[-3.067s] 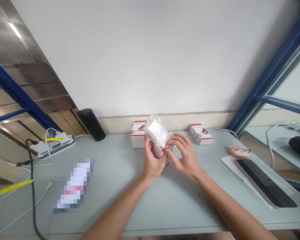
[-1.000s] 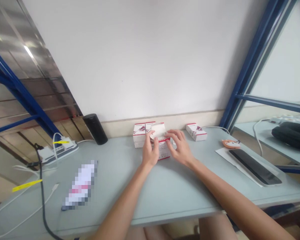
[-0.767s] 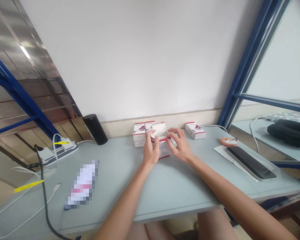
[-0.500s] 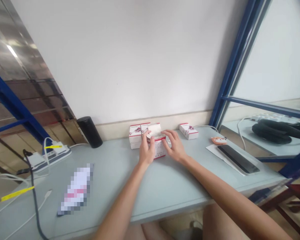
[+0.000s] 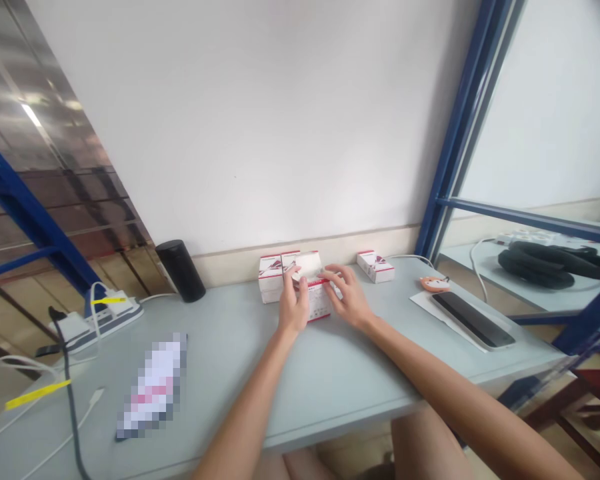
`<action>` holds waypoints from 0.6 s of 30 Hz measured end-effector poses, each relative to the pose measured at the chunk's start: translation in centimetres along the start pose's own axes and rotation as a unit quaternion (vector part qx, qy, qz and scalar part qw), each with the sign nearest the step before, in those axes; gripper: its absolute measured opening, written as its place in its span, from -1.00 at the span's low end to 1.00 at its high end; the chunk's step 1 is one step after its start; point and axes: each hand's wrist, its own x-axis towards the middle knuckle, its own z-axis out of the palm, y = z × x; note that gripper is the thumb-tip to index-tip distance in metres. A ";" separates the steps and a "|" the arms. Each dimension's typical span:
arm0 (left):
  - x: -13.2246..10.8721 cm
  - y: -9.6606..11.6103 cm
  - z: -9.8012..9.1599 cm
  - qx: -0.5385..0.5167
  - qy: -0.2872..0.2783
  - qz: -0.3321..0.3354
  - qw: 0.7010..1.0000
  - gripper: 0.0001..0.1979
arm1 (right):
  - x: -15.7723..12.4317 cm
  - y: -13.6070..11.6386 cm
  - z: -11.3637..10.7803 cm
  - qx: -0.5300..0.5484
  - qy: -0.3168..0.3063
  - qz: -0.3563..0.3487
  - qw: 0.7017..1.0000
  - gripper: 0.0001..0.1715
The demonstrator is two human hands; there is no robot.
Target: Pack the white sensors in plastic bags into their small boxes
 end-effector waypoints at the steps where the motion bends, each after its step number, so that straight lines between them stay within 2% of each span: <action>1: 0.0 0.0 0.0 -0.003 0.001 -0.001 1.000 -0.61 | -0.1 -0.1 0.1 0.006 0.002 0.003 1.000 -0.66; 4: -0.1 0.0 0.0 -0.024 0.013 -0.010 1.000 -0.59 | -0.3 -0.4 0.3 0.041 0.025 0.040 0.998 -0.53; 8: -0.2 -0.2 0.0 -0.087 0.011 -0.031 0.996 -0.42 | -0.4 -0.4 0.6 0.121 0.050 0.105 0.986 -0.32; 13: -0.2 0.2 -0.1 -0.036 -0.024 -0.009 0.999 -0.50 | -0.1 -0.5 -0.2 0.148 -0.014 0.111 0.983 -0.64; 16: -0.1 0.2 0.0 -0.017 -0.051 0.034 0.998 -0.55 | 0.2 -0.4 -0.9 0.184 -0.032 0.117 0.975 -0.65; 18: -0.1 0.0 0.2 -0.011 -0.039 0.036 0.998 -0.55 | 0.4 0.2 -1.1 0.181 -0.025 0.131 0.974 -0.59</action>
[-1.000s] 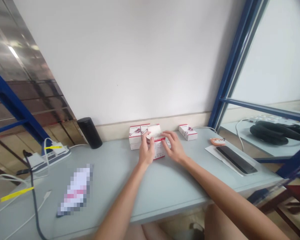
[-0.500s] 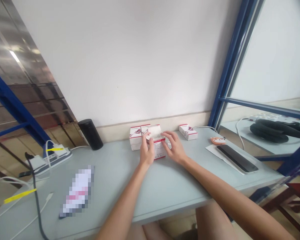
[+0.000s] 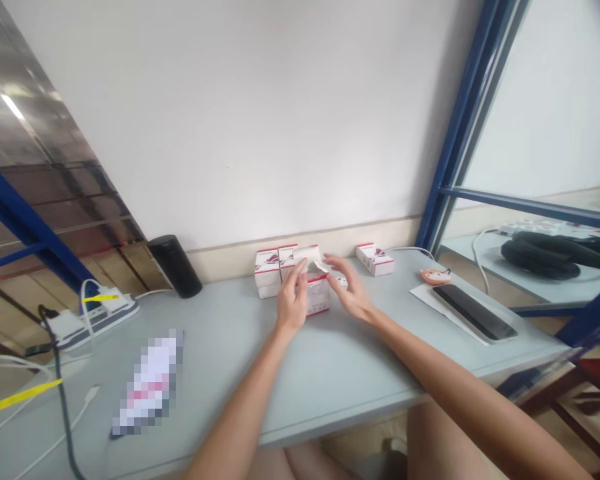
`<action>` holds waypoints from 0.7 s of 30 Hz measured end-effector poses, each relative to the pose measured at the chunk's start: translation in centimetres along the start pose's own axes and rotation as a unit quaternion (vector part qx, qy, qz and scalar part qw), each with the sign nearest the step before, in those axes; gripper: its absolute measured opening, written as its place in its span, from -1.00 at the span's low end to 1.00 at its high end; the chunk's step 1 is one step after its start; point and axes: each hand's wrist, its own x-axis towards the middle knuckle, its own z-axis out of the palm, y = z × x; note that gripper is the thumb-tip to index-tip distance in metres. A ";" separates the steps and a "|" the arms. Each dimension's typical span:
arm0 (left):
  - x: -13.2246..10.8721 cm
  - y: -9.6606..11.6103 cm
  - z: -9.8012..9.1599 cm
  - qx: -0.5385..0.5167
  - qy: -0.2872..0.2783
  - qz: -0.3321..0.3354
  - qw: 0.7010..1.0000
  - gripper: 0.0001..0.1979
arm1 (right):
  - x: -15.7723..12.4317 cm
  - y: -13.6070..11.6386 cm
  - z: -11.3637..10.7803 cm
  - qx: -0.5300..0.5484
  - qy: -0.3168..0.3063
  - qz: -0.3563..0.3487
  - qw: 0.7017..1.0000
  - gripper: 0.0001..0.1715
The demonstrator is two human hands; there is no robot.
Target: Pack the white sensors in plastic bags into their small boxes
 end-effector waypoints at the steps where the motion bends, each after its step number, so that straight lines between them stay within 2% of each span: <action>1: 0.0 -0.1 0.1 0.002 0.014 -0.006 1.000 -0.55 | 0.1 0.4 -0.3 -0.027 0.006 0.009 1.000 -0.56; 3: -0.1 -0.3 0.2 0.004 0.046 -0.018 0.999 -0.54 | 0.4 1.5 -0.8 -0.129 -0.008 0.041 0.991 -0.57; 6: -0.2 -0.4 0.4 0.002 0.062 -0.011 0.998 -0.53 | 0.6 3.3 -1.6 -0.280 -0.101 0.098 0.950 -0.67; 9: -0.3 -0.3 0.4 0.007 0.068 0.009 0.998 -0.48 | 0.9 4.0 -2.3 -0.311 -0.150 0.122 0.931 -0.77; 11: -0.4 -0.3 0.4 0.016 0.073 0.021 0.997 -0.48 | 1.2 3.3 -2.6 -0.291 -0.114 0.120 0.942 -0.81; 13: -0.5 -0.6 0.5 0.025 0.077 0.034 0.996 -0.49 | 1.4 1.9 -2.7 -0.232 -0.013 0.078 0.969 -0.80; 15: -0.6 -1.0 0.6 0.035 0.077 0.056 0.995 -0.49 | 1.2 0.0 -2.4 -0.138 0.102 -0.015 0.985 -0.78; 16: -0.8 -1.2 0.6 0.039 0.073 0.070 0.994 -0.49 | 0.9 -0.9 -2.0 -0.098 0.135 -0.067 0.984 -0.80; 18: -1.0 -1.8 0.7 0.050 0.059 0.098 0.992 -0.49 | 0.4 -2.5 -1.0 -0.049 0.123 -0.149 0.980 -0.88; 21: -1.4 -2.1 0.8 0.071 0.045 0.130 0.988 -0.50 | -0.2 -3.9 0.1 -0.041 0.091 -0.215 0.971 -0.90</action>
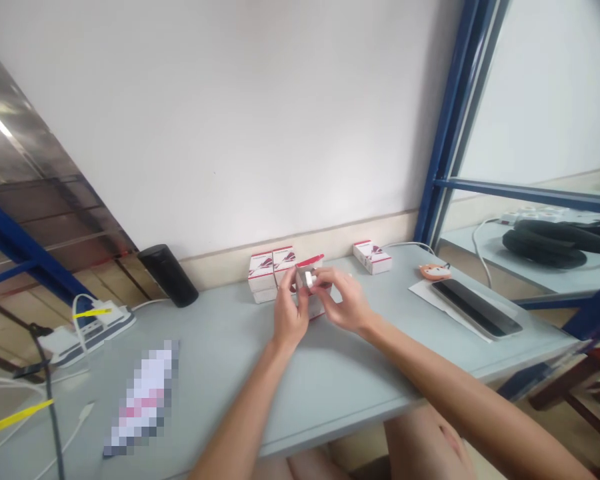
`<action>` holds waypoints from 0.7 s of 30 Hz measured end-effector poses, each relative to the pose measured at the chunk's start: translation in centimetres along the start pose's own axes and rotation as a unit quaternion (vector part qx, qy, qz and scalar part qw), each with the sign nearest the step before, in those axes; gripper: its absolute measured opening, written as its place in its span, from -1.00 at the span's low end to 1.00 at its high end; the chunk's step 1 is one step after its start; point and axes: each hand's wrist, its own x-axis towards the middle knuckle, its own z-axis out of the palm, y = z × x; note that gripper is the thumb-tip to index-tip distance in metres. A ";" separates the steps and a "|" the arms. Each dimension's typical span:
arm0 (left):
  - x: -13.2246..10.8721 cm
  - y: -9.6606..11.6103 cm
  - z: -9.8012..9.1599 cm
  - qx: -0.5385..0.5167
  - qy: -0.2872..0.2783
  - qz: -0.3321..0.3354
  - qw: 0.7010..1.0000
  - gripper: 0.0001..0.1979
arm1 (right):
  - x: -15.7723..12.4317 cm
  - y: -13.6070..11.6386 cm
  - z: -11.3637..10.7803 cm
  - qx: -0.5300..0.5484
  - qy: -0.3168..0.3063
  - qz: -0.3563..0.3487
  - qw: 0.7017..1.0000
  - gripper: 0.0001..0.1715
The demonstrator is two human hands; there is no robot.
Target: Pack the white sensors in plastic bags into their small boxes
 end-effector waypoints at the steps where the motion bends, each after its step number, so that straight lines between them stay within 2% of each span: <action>1: -0.1 0.1 0.0 0.006 0.001 0.009 1.000 -0.50 | 0.0 -0.1 0.1 -0.015 -0.001 -0.011 1.000 -0.87; 5: 0.2 0.8 -0.3 0.023 -0.003 0.028 0.999 -0.51 | 0.5 0.4 -0.6 -0.116 -0.008 -0.037 0.993 -0.80; 10: 0.6 1.5 -0.6 0.033 0.000 0.040 0.999 -0.52 | 0.7 0.8 -1.5 -0.158 -0.110 -0.064 0.979 -0.64; 15: 0.6 1.3 -0.3 0.030 0.015 0.032 0.999 -0.52 | 0.7 -0.1 -1.5 -0.133 -0.198 -0.021 0.971 -0.65; 18: 0.7 1.2 -0.1 0.033 0.020 0.005 0.999 -0.56 | 0.8 -0.5 -1.3 -0.130 -0.210 -0.006 0.969 -0.58; 21: 0.9 1.2 -0.2 0.050 0.025 0.003 0.998 -0.59 | 1.0 0.2 -1.4 -0.136 -0.184 0.009 0.973 -0.59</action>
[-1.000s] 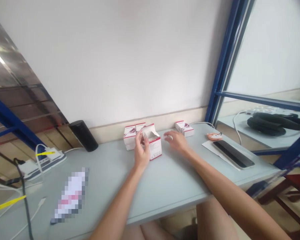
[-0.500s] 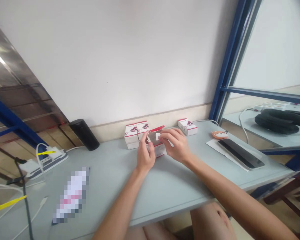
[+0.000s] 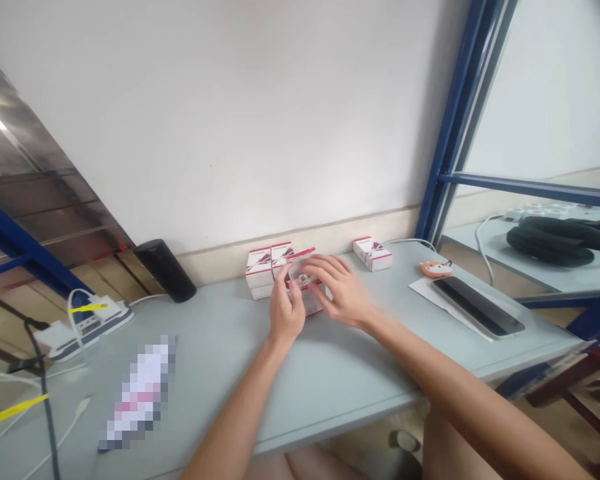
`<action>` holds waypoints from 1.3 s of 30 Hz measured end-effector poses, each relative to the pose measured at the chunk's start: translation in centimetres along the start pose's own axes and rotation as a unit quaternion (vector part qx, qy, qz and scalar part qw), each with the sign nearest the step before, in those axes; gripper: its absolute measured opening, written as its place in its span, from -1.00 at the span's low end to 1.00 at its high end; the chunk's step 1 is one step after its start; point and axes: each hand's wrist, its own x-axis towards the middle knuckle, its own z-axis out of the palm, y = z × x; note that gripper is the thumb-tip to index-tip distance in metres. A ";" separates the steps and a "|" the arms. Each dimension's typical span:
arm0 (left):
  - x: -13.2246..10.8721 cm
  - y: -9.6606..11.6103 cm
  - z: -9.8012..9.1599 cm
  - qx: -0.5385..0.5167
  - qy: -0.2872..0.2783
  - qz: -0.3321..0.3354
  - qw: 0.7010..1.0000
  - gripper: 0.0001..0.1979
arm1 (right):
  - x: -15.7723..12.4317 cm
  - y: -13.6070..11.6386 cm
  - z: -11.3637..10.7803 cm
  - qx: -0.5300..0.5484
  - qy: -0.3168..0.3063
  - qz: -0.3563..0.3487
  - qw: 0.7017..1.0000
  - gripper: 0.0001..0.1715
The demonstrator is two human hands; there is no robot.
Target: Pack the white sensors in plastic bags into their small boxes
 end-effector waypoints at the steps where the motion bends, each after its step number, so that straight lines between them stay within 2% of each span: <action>1: 0.1 0.1 -0.1 0.012 0.004 0.006 1.000 -0.59 | 0.0 0.6 0.0 -0.008 0.022 0.023 0.999 -0.60; 3: 0.3 0.4 -0.3 0.041 0.002 0.020 0.999 -0.60 | -0.1 2.3 -0.1 -0.036 0.074 0.094 0.992 -0.62; 5: 0.5 0.8 -0.4 0.070 -0.014 0.021 0.997 -0.60 | -0.5 4.3 -0.1 -0.074 0.089 0.173 0.978 -0.64; 7: 0.5 1.4 -0.4 0.095 -0.043 0.008 0.995 -0.62 | -1.3 6.3 0.1 -0.115 0.029 0.240 0.964 -0.67; 9: 0.5 1.8 -0.4 0.120 -0.063 -0.002 0.991 -0.63 | -2.2 7.8 0.5 -0.143 -0.072 0.293 0.943 -0.69; 12: 0.6 2.2 -0.3 0.153 -0.066 0.017 0.986 -0.65 | -3.4 9.0 1.2 -0.144 -0.179 0.336 0.913 -0.70; 18: 1.0 2.2 -0.4 0.177 -0.048 0.083 0.979 -0.71 | -3.5 9.5 1.6 -0.111 -0.195 0.352 0.909 -0.78; 21: 1.0 2.1 -0.4 0.180 -0.054 0.088 0.978 -0.71 | -2.9 9.2 1.4 -0.091 -0.185 0.351 0.913 -0.73; 23: 0.9 2.0 -0.4 0.177 -0.065 0.082 0.979 -0.69 | -2.3 8.3 1.1 -0.066 -0.151 0.334 0.928 -0.66; 26: 0.8 2.0 -0.4 0.172 -0.099 0.079 0.977 -0.64 | -1.3 5.6 0.9 0.029 -0.004 0.230 0.973 -0.65; 28: 0.7 2.1 -0.4 0.167 -0.117 0.089 0.975 -0.62 | -0.7 3.4 0.9 0.090 0.099 0.143 0.981 -0.67; 29: 0.6 2.1 -0.4 0.164 -0.123 0.095 0.974 -0.62 | -0.6 2.3 1.0 0.110 0.126 0.111 0.980 -0.68; 33: 0.4 2.3 -0.4 0.158 -0.129 0.111 0.973 -0.66 | -0.3 -0.2 1.5 0.130 0.130 0.033 0.982 -0.72; 39: 0.6 2.8 -0.3 0.146 -0.120 0.122 0.974 -0.58 | -0.3 0.9 1.0 0.033 0.130 0.058 0.989 -0.86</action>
